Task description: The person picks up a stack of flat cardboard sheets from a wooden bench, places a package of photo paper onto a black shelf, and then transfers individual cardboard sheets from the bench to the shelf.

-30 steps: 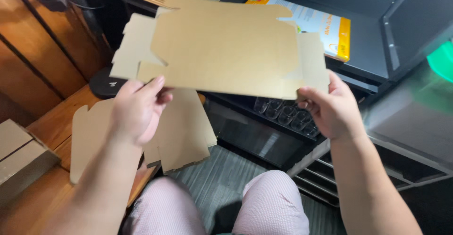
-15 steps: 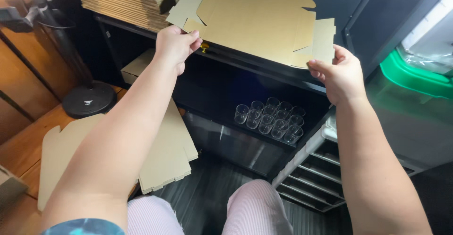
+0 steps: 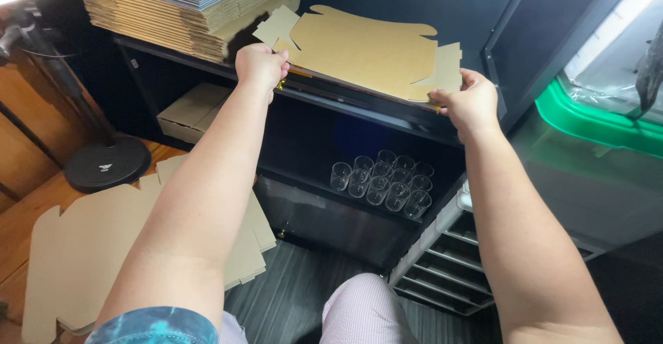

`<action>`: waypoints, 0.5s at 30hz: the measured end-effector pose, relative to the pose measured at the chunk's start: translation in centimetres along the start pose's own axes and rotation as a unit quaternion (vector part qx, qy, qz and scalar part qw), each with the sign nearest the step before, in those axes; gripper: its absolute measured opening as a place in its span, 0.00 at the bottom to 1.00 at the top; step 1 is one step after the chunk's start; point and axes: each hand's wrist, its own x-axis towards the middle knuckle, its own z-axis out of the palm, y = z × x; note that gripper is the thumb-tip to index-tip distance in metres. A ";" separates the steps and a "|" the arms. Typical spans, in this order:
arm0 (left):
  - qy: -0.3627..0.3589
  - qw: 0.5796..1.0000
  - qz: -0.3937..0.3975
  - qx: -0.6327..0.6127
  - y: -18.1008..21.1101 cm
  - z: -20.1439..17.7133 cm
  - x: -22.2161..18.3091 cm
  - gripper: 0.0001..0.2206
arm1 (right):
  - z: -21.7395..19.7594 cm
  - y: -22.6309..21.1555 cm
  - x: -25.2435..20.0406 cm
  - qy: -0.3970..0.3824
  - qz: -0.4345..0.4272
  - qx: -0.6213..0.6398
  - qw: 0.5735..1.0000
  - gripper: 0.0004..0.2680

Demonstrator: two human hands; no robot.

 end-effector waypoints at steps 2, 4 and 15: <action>0.004 1.000 0.004 0.016 0.0 0.1 0.1 0.13 | 0.1 0.1 0.1 0.002 0.003 -0.011 1.000 0.22; 0.009 0.999 0.008 0.032 -0.2 0.2 0.6 0.13 | 0.2 0.0 0.2 0.002 0.005 -0.022 1.000 0.23; 0.004 0.991 0.038 0.127 -1.1 0.7 0.7 0.12 | -0.3 1.3 0.1 0.013 0.020 -0.035 0.999 0.24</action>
